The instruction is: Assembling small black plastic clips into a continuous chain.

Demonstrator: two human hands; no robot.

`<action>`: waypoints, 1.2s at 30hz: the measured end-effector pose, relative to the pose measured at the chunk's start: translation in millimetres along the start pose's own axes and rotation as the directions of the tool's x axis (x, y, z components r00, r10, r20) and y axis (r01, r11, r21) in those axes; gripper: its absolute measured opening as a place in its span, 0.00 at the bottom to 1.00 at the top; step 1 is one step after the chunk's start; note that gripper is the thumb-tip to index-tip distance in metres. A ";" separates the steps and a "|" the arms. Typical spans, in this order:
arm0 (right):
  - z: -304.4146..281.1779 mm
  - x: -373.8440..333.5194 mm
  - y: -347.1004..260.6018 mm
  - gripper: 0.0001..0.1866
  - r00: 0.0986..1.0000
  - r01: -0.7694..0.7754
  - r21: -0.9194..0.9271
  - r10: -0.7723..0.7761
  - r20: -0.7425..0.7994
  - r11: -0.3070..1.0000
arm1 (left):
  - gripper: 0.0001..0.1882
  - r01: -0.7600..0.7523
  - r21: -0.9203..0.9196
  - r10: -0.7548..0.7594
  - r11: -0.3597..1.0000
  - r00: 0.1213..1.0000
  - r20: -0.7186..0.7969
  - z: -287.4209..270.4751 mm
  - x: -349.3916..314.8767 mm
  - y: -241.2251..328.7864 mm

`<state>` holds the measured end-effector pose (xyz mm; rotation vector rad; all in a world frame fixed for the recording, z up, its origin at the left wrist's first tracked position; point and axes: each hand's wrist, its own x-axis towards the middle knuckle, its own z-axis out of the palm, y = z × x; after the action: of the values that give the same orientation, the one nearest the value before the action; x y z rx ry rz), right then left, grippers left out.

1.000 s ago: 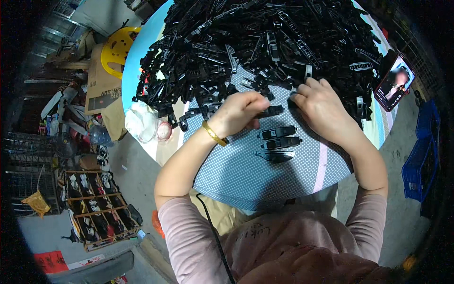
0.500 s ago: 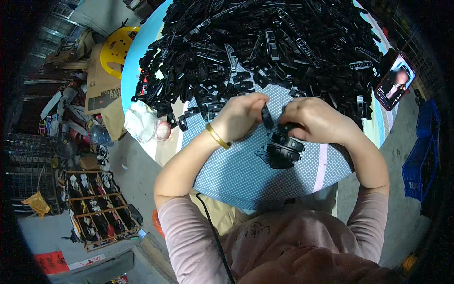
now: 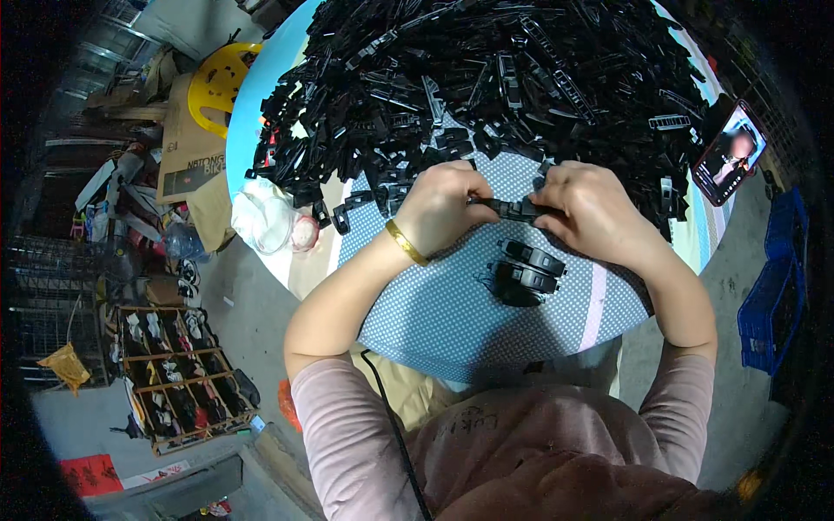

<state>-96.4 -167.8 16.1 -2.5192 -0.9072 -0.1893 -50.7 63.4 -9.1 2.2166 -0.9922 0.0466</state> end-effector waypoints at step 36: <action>1.2 5.3 45.6 0.20 0.935 -0.207 -0.304 0.097 -0.341 0.930 | 0.10 0.134 -0.194 -0.037 0.972 0.899 0.435 -10.4 20.7 7.8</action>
<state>-63.5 -195.2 -0.4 -2.7385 -0.5800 -0.7384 -38.8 52.9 9.4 2.1004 -1.0666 -0.5916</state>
